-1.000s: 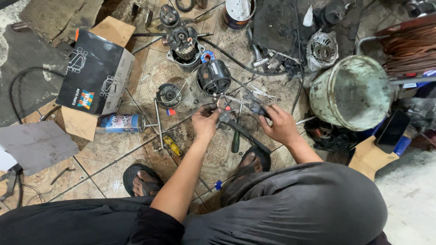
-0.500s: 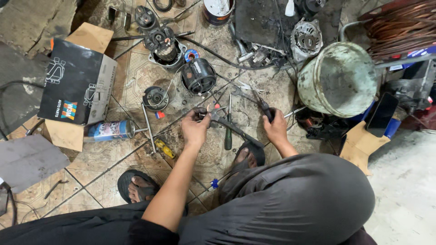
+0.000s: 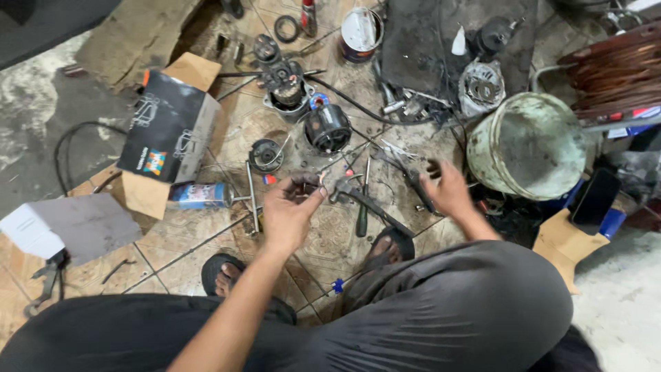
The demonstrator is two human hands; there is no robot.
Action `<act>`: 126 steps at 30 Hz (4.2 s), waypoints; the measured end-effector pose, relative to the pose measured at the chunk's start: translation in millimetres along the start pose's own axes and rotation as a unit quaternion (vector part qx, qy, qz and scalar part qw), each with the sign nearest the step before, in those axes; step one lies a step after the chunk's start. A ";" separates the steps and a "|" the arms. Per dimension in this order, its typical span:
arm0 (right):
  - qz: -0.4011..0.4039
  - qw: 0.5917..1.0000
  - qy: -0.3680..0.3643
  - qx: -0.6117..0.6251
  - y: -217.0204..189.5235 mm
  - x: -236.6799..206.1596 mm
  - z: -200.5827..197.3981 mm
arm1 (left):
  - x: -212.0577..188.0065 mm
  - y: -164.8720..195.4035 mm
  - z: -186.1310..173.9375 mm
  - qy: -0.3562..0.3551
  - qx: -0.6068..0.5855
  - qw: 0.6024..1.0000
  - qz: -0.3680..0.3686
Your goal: The person disassembles a small electric motor while sitting on the floor. They use pliers and a hammer to remove parts, then reassemble the motor components by hand.
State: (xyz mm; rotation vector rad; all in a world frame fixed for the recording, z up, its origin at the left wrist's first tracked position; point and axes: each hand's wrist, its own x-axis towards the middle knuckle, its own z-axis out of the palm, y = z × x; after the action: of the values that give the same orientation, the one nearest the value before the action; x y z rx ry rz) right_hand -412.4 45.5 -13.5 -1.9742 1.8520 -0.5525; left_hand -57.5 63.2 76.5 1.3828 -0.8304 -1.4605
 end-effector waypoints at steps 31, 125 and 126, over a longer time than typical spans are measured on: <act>0.206 0.706 -0.176 0.654 -345.8 38.4 -98.0 | -26.2 139.1 -56.9 -0.125 -0.105 0.984 0.076; -0.405 0.913 0.043 0.002 -350.8 42.3 -172.6 | -18.2 175.8 -28.7 -0.109 -0.165 0.979 -0.041; -0.402 0.915 0.039 -0.003 -351.2 42.1 -172.8 | -18.7 175.8 -28.1 -0.108 -0.165 0.980 -0.036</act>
State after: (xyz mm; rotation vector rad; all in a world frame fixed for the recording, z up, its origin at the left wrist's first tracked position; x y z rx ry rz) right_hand -201.9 24.3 318.6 -2.7141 0.9901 -0.8474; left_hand -0.9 24.2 241.8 1.0282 -0.6377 -1.7384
